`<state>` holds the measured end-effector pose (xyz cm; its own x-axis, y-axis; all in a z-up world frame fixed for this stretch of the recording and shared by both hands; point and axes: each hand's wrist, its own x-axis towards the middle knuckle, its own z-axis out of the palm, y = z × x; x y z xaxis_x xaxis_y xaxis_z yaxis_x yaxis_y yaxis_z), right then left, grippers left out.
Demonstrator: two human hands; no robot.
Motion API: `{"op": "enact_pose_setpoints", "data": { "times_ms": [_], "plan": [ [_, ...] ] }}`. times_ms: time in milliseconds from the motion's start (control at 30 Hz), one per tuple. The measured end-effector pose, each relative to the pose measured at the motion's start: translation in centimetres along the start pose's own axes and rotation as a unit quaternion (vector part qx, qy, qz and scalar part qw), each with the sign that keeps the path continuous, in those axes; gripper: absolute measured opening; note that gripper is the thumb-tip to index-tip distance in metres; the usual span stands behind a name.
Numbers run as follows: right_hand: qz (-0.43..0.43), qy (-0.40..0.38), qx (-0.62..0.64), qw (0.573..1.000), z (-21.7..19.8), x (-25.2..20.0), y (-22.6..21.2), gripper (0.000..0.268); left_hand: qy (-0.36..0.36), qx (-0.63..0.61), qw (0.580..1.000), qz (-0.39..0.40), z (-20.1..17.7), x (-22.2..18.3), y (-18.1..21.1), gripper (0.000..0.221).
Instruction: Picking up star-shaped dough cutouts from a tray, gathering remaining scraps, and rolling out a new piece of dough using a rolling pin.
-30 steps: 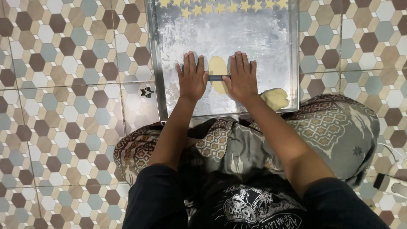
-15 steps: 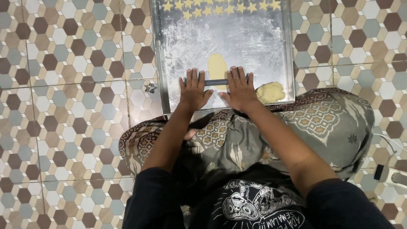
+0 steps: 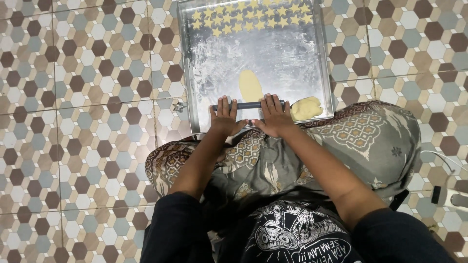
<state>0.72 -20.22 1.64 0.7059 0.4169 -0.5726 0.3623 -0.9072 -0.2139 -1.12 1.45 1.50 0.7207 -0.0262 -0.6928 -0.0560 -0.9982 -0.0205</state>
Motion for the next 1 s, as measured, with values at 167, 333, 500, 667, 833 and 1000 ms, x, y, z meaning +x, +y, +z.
{"op": "enact_pose_setpoints", "data": {
  "times_ms": [167,333,500,667,833,1000],
  "plan": [
    [-0.009,-0.007,0.025,1.0,-0.5,-1.3,-0.2,0.096,-0.03,0.006,1.0,-0.002,-0.6,-1.2,0.1,0.091],
    [-0.015,-0.006,0.032,0.999,-0.2,-1.5,-0.1,0.097,-0.035,-0.024,0.999,-0.007,-0.7,-1.9,0.3,0.092],
    [-0.013,-0.008,0.04,0.999,-0.6,-1.8,-0.1,0.095,-0.037,-0.031,0.999,-0.003,-1.1,-2.3,0.3,0.091],
    [-0.007,0.008,0.06,0.998,-1.9,-2.0,-0.5,0.095,-0.026,-0.019,0.999,-0.01,-1.3,-2.0,0.2,0.09],
    [-0.001,0.025,0.062,0.998,-1.5,-0.1,0.1,0.091,-0.008,-0.013,1.0,-0.008,-1.6,-1.5,-0.1,0.09],
    [0.005,0.029,0.058,0.998,-2.3,1.0,0.4,0.085,0.012,-0.014,1.0,-0.006,-2.3,-0.5,-0.5,0.091]
  ]
}}
